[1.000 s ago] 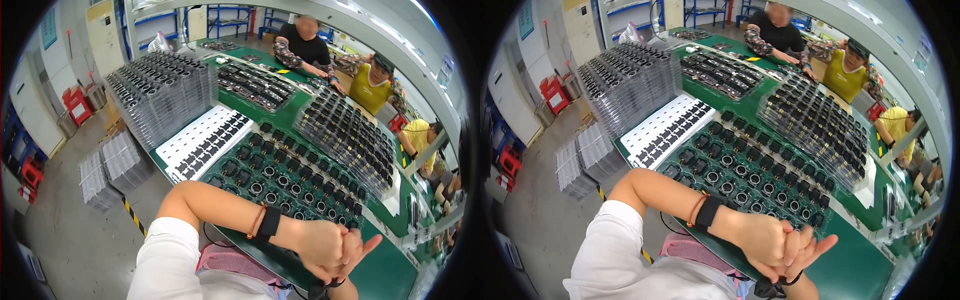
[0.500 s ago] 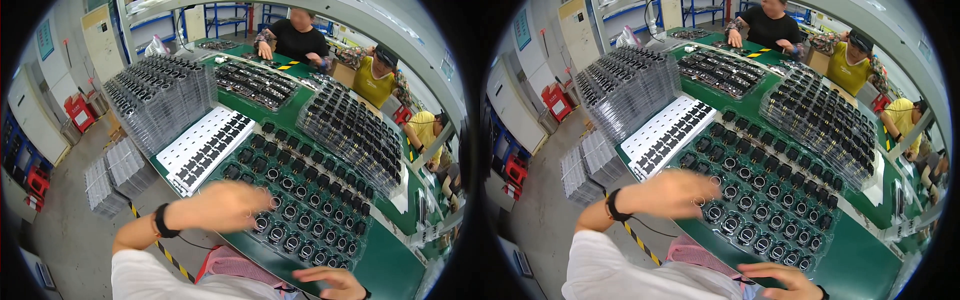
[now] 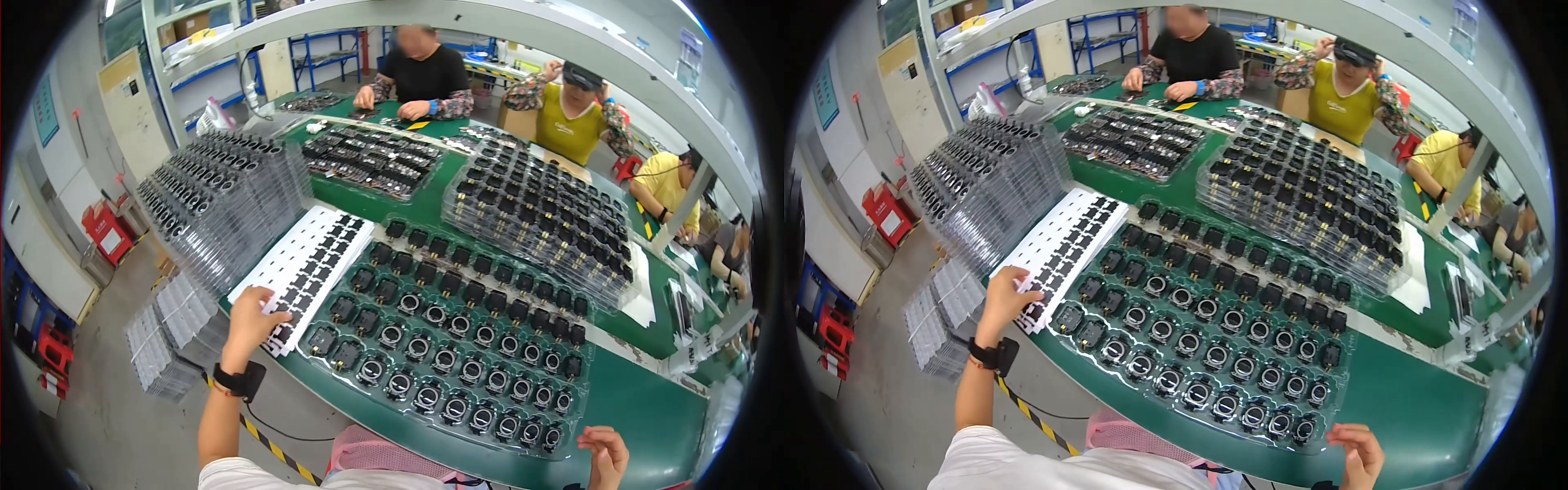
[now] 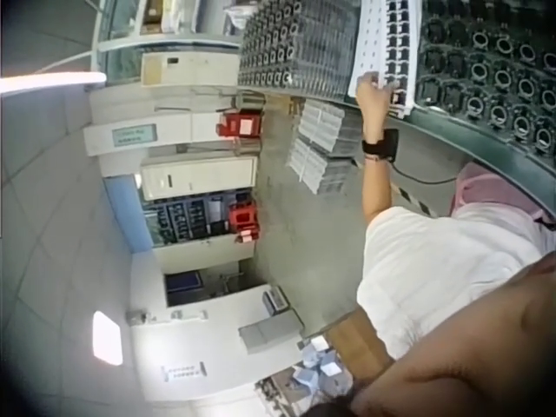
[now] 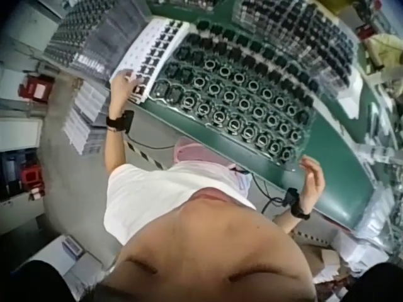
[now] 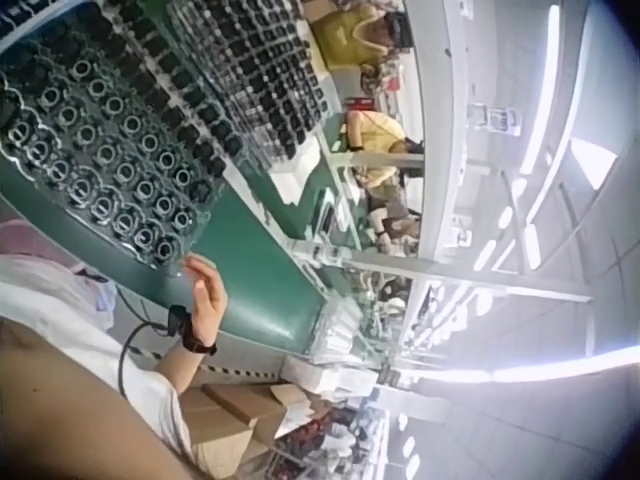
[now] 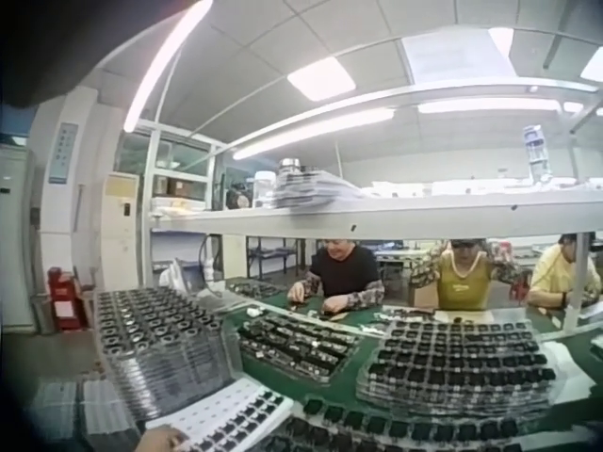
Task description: The person peels a sticker from a sheet, presses it onto a black component, and places the component into a tray before repeating the process.
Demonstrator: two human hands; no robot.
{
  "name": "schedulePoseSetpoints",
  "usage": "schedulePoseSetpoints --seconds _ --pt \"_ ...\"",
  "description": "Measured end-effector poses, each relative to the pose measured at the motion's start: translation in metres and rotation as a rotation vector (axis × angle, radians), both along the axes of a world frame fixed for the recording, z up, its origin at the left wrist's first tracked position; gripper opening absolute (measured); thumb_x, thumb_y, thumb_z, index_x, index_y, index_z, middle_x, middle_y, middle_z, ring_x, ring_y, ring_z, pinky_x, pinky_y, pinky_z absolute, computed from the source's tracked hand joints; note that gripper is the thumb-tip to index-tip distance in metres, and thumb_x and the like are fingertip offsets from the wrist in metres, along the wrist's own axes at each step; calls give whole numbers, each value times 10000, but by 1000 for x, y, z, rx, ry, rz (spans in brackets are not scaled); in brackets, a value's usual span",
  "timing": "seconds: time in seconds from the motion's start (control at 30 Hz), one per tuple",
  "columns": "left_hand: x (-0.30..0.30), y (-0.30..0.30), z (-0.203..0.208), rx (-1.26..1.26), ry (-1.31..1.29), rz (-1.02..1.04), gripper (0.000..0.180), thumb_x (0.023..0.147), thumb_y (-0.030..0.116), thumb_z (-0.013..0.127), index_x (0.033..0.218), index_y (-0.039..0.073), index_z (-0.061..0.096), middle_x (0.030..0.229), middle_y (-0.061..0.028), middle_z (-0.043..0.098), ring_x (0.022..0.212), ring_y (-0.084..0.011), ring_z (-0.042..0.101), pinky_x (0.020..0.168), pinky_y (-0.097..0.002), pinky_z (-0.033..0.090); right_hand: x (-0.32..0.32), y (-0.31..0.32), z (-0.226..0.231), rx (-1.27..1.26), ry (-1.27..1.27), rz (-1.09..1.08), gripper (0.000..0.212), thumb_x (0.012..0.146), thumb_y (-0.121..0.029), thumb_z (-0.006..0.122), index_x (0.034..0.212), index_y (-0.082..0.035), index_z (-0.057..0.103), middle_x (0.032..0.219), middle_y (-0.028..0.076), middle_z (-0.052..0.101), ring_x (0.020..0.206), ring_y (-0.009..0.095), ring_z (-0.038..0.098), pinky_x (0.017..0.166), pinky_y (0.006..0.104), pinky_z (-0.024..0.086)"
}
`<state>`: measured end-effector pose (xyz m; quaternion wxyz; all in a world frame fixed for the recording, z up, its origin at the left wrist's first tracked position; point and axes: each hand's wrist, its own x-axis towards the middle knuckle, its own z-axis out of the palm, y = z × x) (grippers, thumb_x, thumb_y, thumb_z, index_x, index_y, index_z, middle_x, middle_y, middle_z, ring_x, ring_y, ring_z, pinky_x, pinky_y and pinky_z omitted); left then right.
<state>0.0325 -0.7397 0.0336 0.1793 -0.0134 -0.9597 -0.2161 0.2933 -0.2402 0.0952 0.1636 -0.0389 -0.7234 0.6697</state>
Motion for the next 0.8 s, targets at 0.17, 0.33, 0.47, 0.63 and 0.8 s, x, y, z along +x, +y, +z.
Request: schedulePoseSetpoints --seconds 0.17,0.33,0.47,0.63,0.8 --pt "-7 -5 4 267 -46 81 325 668 168 773 878 -42 640 762 -157 644 632 -244 599 611 -335 469 -7 15 17 128 -110 -53 287 932 -208 538 1080 32 590 1130 143 592 1006 246 572 901 360 439" --pt "2 5 38 266 118 140 177 715 83 713 828 -26 630 623 -95 601 548 -125 541 519 -280 417 -8 10 32 544 -180 -16 262 917 -147 540 1111 26 581 1124 144 597 1004 270 576 897 363 438" --pt "27 64 62 519 -3 -216 114 763 82 696 807 -1 631 606 -75 582 527 -65 512 486 -255 403 -22 -19 50 862 -23 -162 287 870 -93 570 1144 -8 577 1133 168 592 1034 311 568 920 378 427" --pt "65 138 81 378 -332 -872 205 834 171 670 960 11 649 701 -104 641 582 -182 630 553 -267 481 -58 -63 59 1356 379 86 356 802 -51 595 1159 -57 583 1190 180 567 1114 342 523 957 411 408" --pt "73 145 83 385 -436 -1078 185 876 204 589 943 32 599 746 -158 627 658 -284 637 568 -355 490 -79 -78 30 1589 331 432 323 843 -198 540 1148 -118 608 1249 89 561 1145 334 523 1015 469 349"
